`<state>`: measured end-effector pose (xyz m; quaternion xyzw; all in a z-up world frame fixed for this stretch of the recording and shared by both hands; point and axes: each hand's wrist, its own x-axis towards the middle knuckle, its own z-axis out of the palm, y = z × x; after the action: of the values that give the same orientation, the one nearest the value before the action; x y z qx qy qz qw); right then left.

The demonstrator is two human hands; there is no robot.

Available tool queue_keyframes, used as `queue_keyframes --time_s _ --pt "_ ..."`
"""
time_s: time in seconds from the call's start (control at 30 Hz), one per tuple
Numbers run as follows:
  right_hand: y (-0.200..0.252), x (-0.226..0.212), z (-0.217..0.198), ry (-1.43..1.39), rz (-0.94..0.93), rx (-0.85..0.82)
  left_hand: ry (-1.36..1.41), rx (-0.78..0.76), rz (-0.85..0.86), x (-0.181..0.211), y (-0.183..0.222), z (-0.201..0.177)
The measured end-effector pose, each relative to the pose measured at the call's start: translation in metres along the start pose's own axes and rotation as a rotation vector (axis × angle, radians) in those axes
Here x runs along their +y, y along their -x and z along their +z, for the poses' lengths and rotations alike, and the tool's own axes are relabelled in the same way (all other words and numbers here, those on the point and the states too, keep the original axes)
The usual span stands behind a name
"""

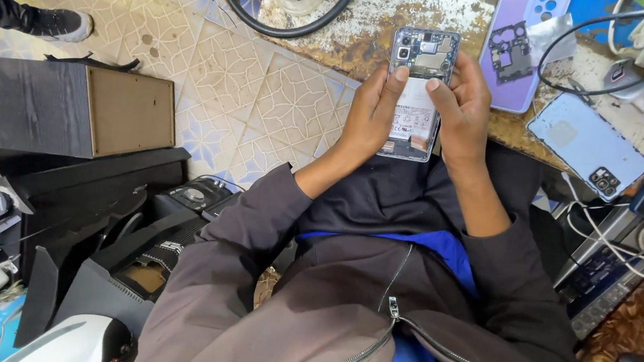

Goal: Disassembling and inspecting the internal components of a smartphone using a screwdriver and prying tool.

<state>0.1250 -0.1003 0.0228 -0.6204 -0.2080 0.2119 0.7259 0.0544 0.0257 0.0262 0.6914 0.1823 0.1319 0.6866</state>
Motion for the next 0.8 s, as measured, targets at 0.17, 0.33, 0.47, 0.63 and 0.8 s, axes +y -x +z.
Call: queue_keyframes --time_s 0.17,0.33,0.47,0.63,0.8 --pt "-0.001 0.008 -0.004 -0.012 0.068 0.077 -0.052 -0.058 -0.008 0.009 0.005 -0.003" --pt "0.002 0.006 0.004 0.042 0.013 0.12 -0.087 -0.041 -0.032 0.006 0.006 0.001" --pt "0.008 -0.003 0.015 0.039 -0.03 0.155 -0.123 -0.034 -0.048 0.005 0.006 0.002" --pt "0.006 0.002 0.011 -0.012 0.041 0.163 -0.094 -0.013 -0.043 0.006 0.008 0.004" --pt "0.002 0.005 0.005 -0.008 0.079 0.16 -0.081 -0.009 -0.062 0.006 0.006 0.005"
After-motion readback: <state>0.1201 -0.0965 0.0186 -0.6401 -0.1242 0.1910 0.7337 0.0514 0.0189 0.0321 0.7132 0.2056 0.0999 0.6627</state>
